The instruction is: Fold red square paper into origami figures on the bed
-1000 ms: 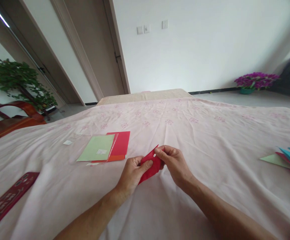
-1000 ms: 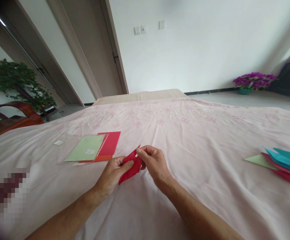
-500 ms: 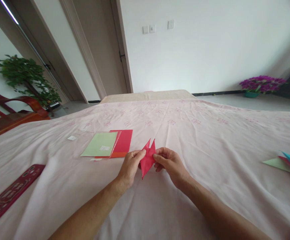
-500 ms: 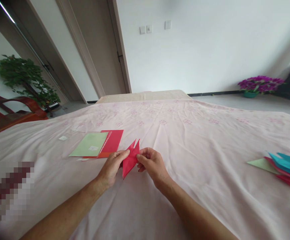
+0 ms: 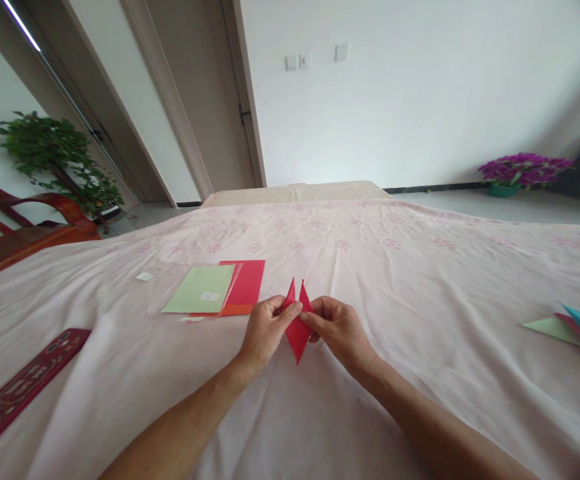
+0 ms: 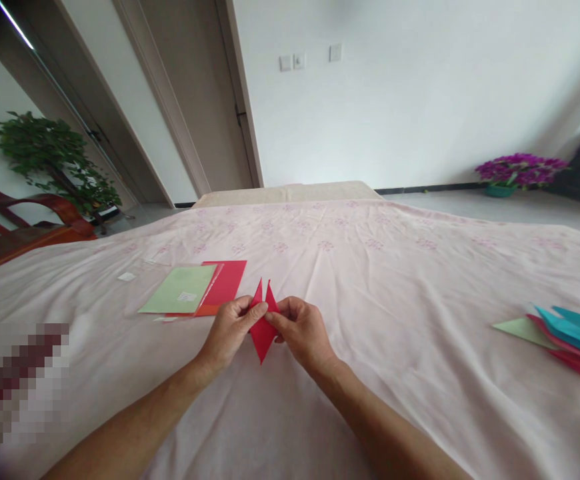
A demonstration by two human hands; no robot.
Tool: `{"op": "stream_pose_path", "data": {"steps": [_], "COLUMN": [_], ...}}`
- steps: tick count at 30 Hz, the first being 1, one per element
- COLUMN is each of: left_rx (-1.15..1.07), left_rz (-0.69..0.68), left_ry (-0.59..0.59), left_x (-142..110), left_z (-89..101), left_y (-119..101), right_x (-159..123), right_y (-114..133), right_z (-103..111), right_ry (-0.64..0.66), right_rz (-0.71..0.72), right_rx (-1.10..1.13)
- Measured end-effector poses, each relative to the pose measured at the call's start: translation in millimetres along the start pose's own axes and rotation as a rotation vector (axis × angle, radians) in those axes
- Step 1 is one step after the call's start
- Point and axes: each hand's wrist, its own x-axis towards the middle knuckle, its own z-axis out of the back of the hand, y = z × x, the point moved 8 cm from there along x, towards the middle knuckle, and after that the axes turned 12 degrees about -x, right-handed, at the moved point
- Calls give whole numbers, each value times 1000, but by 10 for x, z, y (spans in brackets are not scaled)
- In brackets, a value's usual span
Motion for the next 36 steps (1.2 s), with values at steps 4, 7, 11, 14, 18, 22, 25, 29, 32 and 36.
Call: {"op": "stream_pose_path", "data": {"steps": [4,7,11,14,18,22,25,29,32,36], "left_rx": [44,52,16,-19,-56,-211,-374,-400,-422,-428], "left_rz": [-74,-166,-250,-228,-210,-56,148,256,295,314], "left_ry": [-42,-77,-91,-53,-6,-45,-49,-73,-121,-151], "left_x": [-28,-86,-139,-139,-160,-141,-79,10,31,28], "left_z": [31,49,79,88,64,50,17,80,153,173], "left_y": [-97,-200,-295,-307,-331,-174,71,270,346,376], "right_x": [-17,-49,-111,-144,-169,-144,-76,-41,-128,-257], "right_y": [-28,36,189,264,319,262,120,101,311,469], "right_z": [-81,-87,-18,41,73,-4,-72,8,119,74], "right_ry": [108,105,19,-35,-55,20,110,85,-59,-114], "right_rz": [-35,41,233,339,402,318,166,182,443,720], "right_rx": [-13,-12,-78,-183,-237,-179,-115,-207,-437,-668]}}
